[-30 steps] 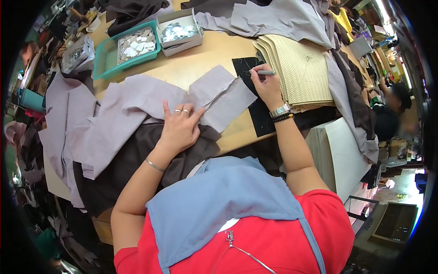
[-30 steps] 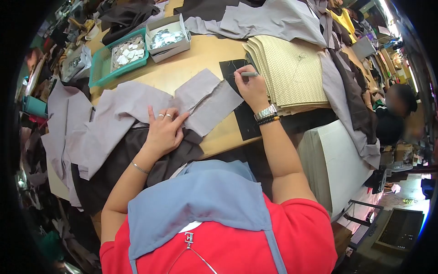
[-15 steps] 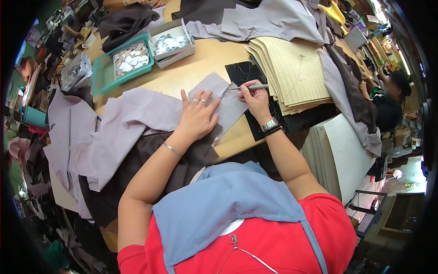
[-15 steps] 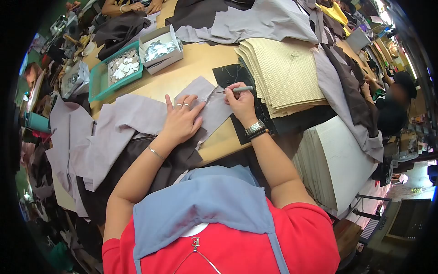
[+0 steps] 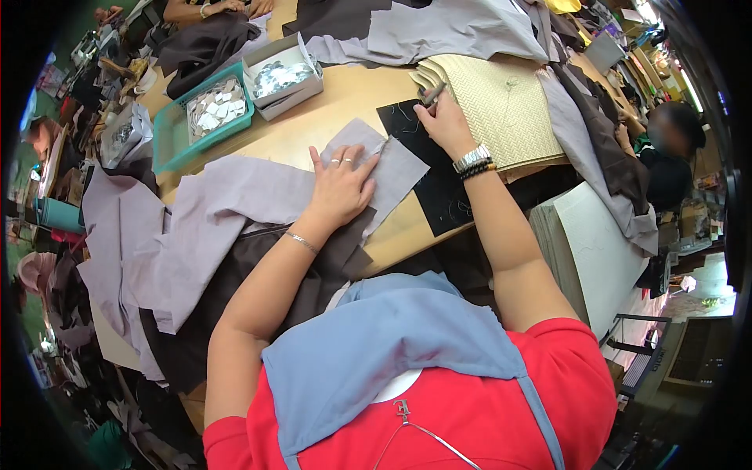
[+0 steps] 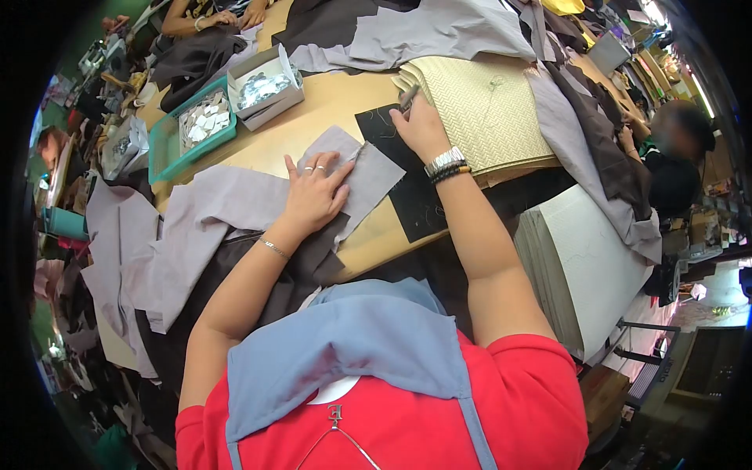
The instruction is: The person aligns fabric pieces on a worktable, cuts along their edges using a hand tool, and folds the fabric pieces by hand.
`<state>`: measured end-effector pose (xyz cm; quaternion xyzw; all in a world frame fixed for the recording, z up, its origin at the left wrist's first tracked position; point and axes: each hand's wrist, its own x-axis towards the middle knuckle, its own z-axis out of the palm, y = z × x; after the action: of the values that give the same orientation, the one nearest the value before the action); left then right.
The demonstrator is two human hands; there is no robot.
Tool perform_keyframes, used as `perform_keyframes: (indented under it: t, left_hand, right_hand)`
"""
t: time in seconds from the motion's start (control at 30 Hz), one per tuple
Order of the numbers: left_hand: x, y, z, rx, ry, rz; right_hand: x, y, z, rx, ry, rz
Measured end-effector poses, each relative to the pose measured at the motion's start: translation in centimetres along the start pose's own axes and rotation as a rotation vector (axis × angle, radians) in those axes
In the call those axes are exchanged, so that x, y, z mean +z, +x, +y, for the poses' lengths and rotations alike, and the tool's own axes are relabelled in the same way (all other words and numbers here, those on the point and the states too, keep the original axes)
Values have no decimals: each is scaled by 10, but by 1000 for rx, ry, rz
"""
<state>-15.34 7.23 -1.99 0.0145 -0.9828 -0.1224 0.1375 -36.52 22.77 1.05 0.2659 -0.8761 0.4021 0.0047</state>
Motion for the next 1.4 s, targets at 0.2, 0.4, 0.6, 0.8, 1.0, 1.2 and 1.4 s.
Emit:
perform_keyframes:
  t: [0.2,0.4,0.6,0.8,1.0,1.2,1.4]
  left_hand:
    - [5,11,4,-43,-68,-36]
    - [11,22,5,-77,-122,-55]
    - [17,26,5,-67,-122,-23]
    - [17,22,6,-74,-96,-8]
    - [16,20,6,-83,-61,-36]
    - [15,13,8,-82,-17,-30]
    - [4,-3,9,-112,6,-38]
  right_hand:
    - [5,-12,-12,-150,-43,60]
    - [24,-51,7,-478,97,-55]
    - [23,-52,2,-647,-30,-39]
    - [23,-53,5,-664,-128,-28]
    - [21,-54,-1,-782,-106,-73]
    - [22,-52,0,-781,-111,-105]
    - [22,-51,3,-809,-129,-147]
